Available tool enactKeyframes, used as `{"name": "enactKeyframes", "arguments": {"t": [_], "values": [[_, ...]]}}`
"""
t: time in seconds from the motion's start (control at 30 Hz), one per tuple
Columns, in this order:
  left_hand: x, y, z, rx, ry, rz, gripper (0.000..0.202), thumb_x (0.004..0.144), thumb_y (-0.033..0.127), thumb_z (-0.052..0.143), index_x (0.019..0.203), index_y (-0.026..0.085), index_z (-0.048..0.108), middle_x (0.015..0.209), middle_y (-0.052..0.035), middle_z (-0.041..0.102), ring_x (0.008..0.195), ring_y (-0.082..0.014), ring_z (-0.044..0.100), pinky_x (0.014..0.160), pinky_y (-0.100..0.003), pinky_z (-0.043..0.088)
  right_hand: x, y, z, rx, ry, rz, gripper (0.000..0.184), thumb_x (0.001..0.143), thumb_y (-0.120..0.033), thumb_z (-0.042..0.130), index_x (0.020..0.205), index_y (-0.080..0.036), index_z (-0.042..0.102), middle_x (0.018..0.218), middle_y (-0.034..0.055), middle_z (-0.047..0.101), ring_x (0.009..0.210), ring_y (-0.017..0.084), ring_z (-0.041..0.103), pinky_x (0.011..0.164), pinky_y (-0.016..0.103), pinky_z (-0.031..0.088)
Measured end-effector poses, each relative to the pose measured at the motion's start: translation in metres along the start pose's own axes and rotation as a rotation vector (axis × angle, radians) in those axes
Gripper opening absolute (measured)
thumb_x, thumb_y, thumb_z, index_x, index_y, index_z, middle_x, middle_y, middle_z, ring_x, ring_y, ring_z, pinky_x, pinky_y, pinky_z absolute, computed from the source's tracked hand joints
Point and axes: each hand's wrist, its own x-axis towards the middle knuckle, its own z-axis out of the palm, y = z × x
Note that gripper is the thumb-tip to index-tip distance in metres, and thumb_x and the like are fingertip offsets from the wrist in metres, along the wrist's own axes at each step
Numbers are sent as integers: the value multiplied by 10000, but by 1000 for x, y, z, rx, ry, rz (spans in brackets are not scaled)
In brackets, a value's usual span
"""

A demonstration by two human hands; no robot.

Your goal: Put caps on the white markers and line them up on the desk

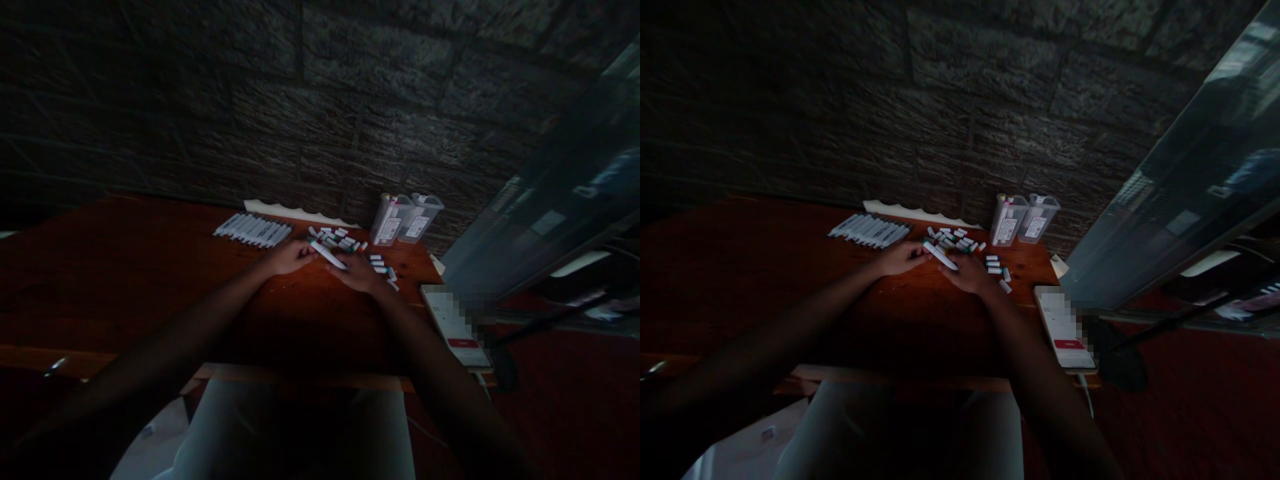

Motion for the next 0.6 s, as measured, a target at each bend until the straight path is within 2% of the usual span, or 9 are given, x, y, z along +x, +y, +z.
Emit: {"name": "enactKeyframes", "arguments": {"t": [0.43,0.6], "values": [[1,-2,2,-7,-1,23,252,866,373,548,746,159,605,612,11,538,554,-106,448,535,-249,302,-1,-2,-1,25,-11,5,290,923,-421,524,900,-184,690,749,11,659,651,118,544,598,241,358],[0,3,0,3,-25,-6,234,867,365,560,787,154,620,627,2,555,559,-108,460,537,-250,309,-1,-2,-2,-2,-8,2,271,916,-408,542,847,-179,671,760,19,649,678,128,551,617,253,371]]}}
